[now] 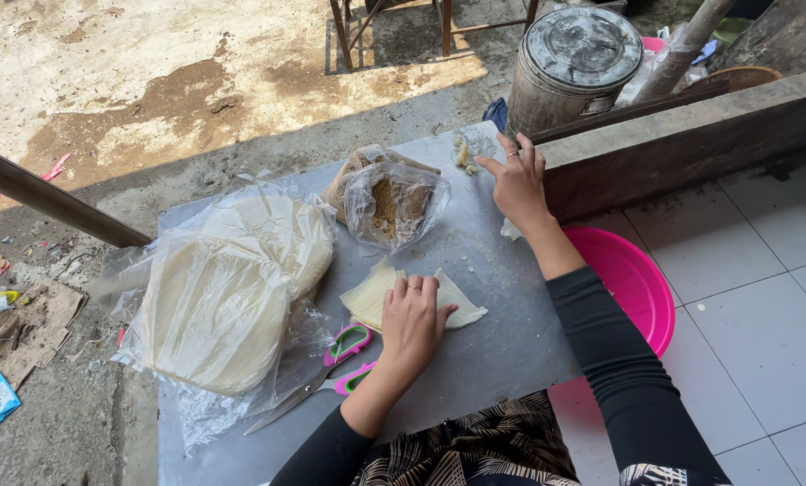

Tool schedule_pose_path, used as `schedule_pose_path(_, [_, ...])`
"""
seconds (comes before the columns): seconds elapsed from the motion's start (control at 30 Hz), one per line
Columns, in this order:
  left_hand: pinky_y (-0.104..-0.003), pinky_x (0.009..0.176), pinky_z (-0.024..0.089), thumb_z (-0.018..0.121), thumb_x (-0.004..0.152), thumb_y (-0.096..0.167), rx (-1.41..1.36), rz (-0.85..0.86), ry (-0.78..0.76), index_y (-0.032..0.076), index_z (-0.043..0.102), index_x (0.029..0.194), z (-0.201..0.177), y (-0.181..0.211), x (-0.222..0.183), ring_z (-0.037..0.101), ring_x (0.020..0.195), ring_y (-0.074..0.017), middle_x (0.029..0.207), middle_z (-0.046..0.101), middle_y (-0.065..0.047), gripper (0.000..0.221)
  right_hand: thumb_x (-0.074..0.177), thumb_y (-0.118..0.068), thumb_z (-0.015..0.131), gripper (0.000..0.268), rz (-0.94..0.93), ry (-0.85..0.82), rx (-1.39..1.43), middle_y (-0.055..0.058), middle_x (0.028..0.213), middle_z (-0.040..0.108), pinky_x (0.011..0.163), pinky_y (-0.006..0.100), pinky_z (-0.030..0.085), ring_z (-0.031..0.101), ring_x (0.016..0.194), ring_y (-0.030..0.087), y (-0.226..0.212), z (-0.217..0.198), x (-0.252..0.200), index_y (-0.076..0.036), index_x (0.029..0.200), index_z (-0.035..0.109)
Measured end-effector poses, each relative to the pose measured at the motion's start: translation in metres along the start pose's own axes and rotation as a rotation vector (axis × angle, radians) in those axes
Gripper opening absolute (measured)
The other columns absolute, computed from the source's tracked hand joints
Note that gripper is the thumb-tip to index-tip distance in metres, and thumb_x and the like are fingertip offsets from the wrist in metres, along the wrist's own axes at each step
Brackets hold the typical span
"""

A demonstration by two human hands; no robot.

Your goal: The person prepares spring rolls by placing a small amount of filling onto thin wrappers and rolling them into cylinders. They use a pair of scissors to cut pieces of wrapper and place the finished rolls into a pink bowl.

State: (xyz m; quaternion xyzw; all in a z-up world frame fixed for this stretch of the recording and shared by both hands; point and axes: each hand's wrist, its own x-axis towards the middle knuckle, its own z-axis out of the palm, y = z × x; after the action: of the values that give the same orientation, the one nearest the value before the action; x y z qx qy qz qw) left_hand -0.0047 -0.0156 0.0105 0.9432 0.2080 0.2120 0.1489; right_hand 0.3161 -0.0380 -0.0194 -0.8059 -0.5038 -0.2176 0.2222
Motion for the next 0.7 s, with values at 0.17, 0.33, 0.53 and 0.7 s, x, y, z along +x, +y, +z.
schedule_pose_path(0.17, [-0.043, 0.083, 0.042, 0.078, 0.080, 0.037, 0.153, -0.100, -0.024, 0.001, 0.062, 0.099, 0.006, -0.011, 0.003, 0.056, 0.099, -0.0311, 0.103, 0.061, -0.015, 0.044, 0.090, 0.006, 0.054, 0.057, 0.013, -0.040, -0.119, 0.018, 0.164, 0.040, 0.116, 0.061, 0.022, 0.026, 0.149, 0.044, 0.010, 0.019, 0.005, -0.026, 0.134, 0.074])
schedule_pose_path(0.33, [-0.043, 0.081, 0.042, 0.077, 0.080, 0.031, 0.124, -0.060, -0.059, 0.002, 0.063, 0.094, 0.008, -0.014, 0.003, 0.056, 0.098, -0.0310, 0.103, 0.061, -0.015, 0.035, 0.088, 0.008, 0.054, 0.059, 0.014, -0.106, -0.149, 0.018, 0.162, 0.038, 0.113, 0.064, 0.019, 0.021, 0.149, 0.045, 0.015, 0.031, 0.013, -0.030, 0.128, 0.075])
schedule_pose_path(0.53, [-0.043, 0.078, 0.043, 0.073, 0.087, 0.022, -0.091, -0.033, 0.000, 0.007, 0.062, 0.091, 0.009, -0.008, 0.001, 0.059, 0.090, -0.0310, 0.092, 0.065, -0.011, 0.019, 0.094, 0.003, 0.057, 0.039, 0.075, -0.085, -0.043, 0.016, 0.154, 0.046, 0.116, 0.065, 0.020, 0.025, 0.150, 0.044, 0.013, 0.023, 0.015, -0.024, 0.111, 0.078])
schedule_pose_path(0.7, [-0.045, 0.075, 0.044, 0.069, 0.094, 0.019, -0.177, -0.052, 0.071, 0.007, 0.057, 0.097, 0.008, -0.009, 0.005, 0.063, 0.083, -0.0307, 0.079, 0.068, -0.009, 0.017, 0.086, 0.012, 0.049, 0.037, 0.196, 0.025, 0.231, 0.012, 0.140, 0.055, 0.116, 0.053, 0.031, 0.040, 0.142, 0.037, 0.005, -0.015, 0.016, -0.011, 0.103, 0.073])
